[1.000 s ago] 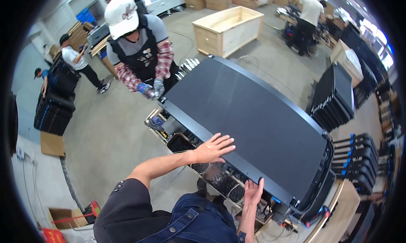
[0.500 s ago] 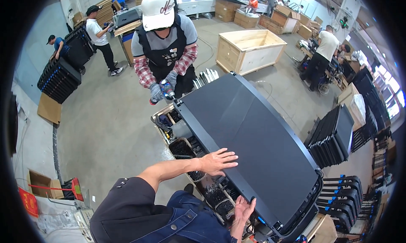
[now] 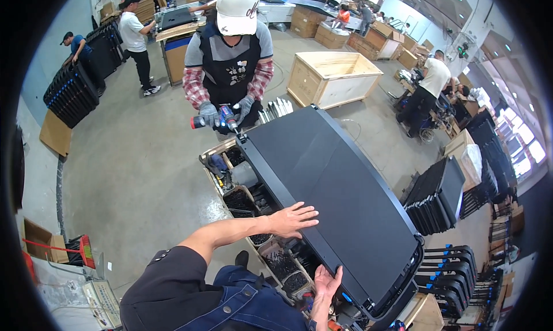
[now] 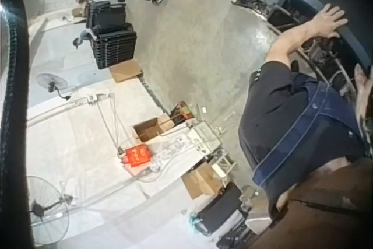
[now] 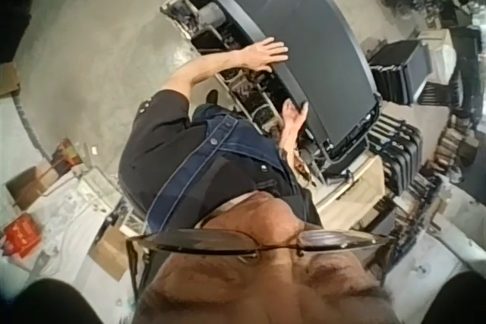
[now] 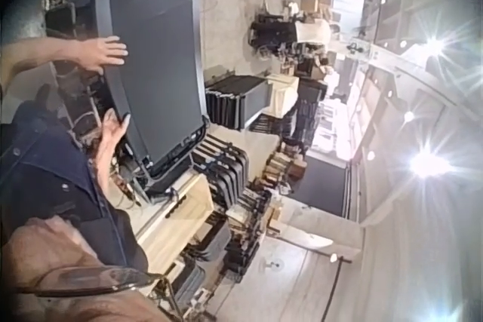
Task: Assembling a treadmill by attaching components and securing them with screws using a power drill.
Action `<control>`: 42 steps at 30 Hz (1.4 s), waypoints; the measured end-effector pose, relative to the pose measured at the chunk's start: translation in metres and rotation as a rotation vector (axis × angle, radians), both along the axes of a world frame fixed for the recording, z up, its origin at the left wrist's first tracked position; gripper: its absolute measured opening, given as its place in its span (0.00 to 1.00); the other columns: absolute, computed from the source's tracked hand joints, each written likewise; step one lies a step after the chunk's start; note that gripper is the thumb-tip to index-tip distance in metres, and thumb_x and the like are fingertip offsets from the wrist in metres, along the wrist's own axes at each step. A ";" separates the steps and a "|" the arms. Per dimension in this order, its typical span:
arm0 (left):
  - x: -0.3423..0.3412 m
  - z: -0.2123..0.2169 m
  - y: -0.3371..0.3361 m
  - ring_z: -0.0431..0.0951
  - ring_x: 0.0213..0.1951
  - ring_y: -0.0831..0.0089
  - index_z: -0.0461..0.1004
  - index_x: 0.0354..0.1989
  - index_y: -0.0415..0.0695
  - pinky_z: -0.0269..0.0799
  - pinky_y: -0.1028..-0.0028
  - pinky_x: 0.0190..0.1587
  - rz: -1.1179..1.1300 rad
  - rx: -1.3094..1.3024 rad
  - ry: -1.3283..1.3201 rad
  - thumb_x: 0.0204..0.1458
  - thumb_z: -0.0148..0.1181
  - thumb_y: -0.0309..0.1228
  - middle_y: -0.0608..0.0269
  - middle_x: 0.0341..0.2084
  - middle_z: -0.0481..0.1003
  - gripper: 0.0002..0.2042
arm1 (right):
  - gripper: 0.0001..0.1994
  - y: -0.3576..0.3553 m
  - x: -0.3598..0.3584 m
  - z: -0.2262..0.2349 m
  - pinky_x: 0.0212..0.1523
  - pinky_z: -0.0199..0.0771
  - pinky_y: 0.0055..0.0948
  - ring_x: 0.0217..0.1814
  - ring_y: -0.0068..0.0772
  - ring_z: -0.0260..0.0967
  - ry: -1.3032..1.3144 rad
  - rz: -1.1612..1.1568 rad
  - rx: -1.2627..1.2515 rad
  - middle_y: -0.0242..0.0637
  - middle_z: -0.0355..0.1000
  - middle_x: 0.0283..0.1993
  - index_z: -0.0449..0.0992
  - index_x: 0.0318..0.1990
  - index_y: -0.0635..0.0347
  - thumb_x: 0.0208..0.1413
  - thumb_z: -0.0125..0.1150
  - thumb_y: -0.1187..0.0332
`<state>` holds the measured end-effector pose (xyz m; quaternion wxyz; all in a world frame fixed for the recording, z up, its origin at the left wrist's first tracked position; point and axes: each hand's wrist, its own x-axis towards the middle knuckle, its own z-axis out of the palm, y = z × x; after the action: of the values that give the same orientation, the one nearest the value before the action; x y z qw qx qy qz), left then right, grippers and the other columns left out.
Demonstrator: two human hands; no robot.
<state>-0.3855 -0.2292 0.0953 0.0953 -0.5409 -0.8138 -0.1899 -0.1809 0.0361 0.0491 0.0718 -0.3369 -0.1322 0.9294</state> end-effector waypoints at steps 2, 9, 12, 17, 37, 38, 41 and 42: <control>0.006 0.000 0.000 0.56 0.72 0.52 0.59 0.70 0.48 0.54 0.48 0.70 0.029 0.015 0.013 0.48 0.69 0.48 0.50 0.69 0.58 0.41 | 0.18 0.004 0.001 -0.001 0.51 0.80 0.38 0.51 0.37 0.76 0.010 0.015 -0.028 0.37 0.80 0.47 0.78 0.47 0.59 0.56 0.69 0.57; 0.019 0.088 -0.010 0.70 0.61 0.54 0.71 0.59 0.44 0.67 0.55 0.61 -0.129 0.180 0.217 0.40 0.73 0.47 0.51 0.58 0.71 0.37 | 0.27 -0.023 0.056 0.117 0.46 0.86 0.41 0.55 0.51 0.75 0.045 -0.224 0.263 0.46 0.74 0.58 0.69 0.60 0.61 0.63 0.60 0.49; 0.010 0.177 -0.012 0.79 0.46 0.58 0.77 0.50 0.43 0.77 0.63 0.46 -0.212 0.379 0.383 0.40 0.70 0.48 0.55 0.45 0.78 0.30 | 0.30 -0.010 0.086 0.192 0.47 0.85 0.46 0.58 0.59 0.72 0.320 -0.092 0.338 0.50 0.70 0.61 0.66 0.63 0.62 0.66 0.53 0.46; -0.051 0.330 0.058 0.77 0.26 0.73 0.79 0.39 0.45 0.73 0.71 0.28 -0.239 0.477 0.442 0.44 0.68 0.55 0.66 0.27 0.77 0.25 | 0.34 0.020 0.037 0.303 0.40 0.86 0.46 0.53 0.62 0.75 0.543 -0.268 0.923 0.50 0.76 0.48 0.63 0.65 0.65 0.66 0.49 0.42; -0.307 0.352 0.361 0.68 0.28 0.57 0.70 0.36 0.34 0.65 0.61 0.36 -0.119 -0.218 0.031 0.64 0.45 0.56 0.48 0.22 0.67 0.30 | 0.21 0.123 -0.155 -0.066 0.58 0.76 0.42 0.57 0.42 0.70 0.502 -0.669 0.290 0.45 0.71 0.56 0.70 0.59 0.63 0.70 0.48 0.55; -0.323 0.320 0.377 0.64 0.27 0.62 0.69 0.33 0.35 0.64 0.61 0.34 -0.131 -0.232 -0.031 0.64 0.44 0.58 0.51 0.20 0.65 0.31 | 0.21 0.111 -0.137 -0.033 0.60 0.75 0.46 0.55 0.44 0.72 0.547 -0.708 -0.131 0.45 0.72 0.55 0.70 0.58 0.64 0.68 0.50 0.56; -0.344 0.243 0.423 0.66 0.28 0.65 0.71 0.33 0.32 0.65 0.61 0.34 -0.210 -0.366 -0.167 0.65 0.46 0.54 0.49 0.21 0.66 0.29 | 0.24 0.089 -0.078 -0.049 0.61 0.72 0.50 0.57 0.44 0.71 0.575 -0.688 -0.300 0.43 0.73 0.56 0.71 0.58 0.62 0.65 0.52 0.52; -0.345 0.225 0.432 0.67 0.29 0.68 0.73 0.35 0.32 0.66 0.63 0.35 -0.177 -0.458 -0.266 0.65 0.46 0.53 0.50 0.21 0.68 0.29 | 0.24 0.088 -0.063 -0.052 0.61 0.72 0.50 0.57 0.44 0.71 0.571 -0.708 -0.307 0.43 0.73 0.56 0.71 0.58 0.62 0.65 0.52 0.52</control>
<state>-0.7300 0.2028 0.3206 -0.1543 -0.5875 -0.7906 -0.0779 -0.2444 0.1238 -0.0028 0.3670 -0.0991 0.1544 0.9119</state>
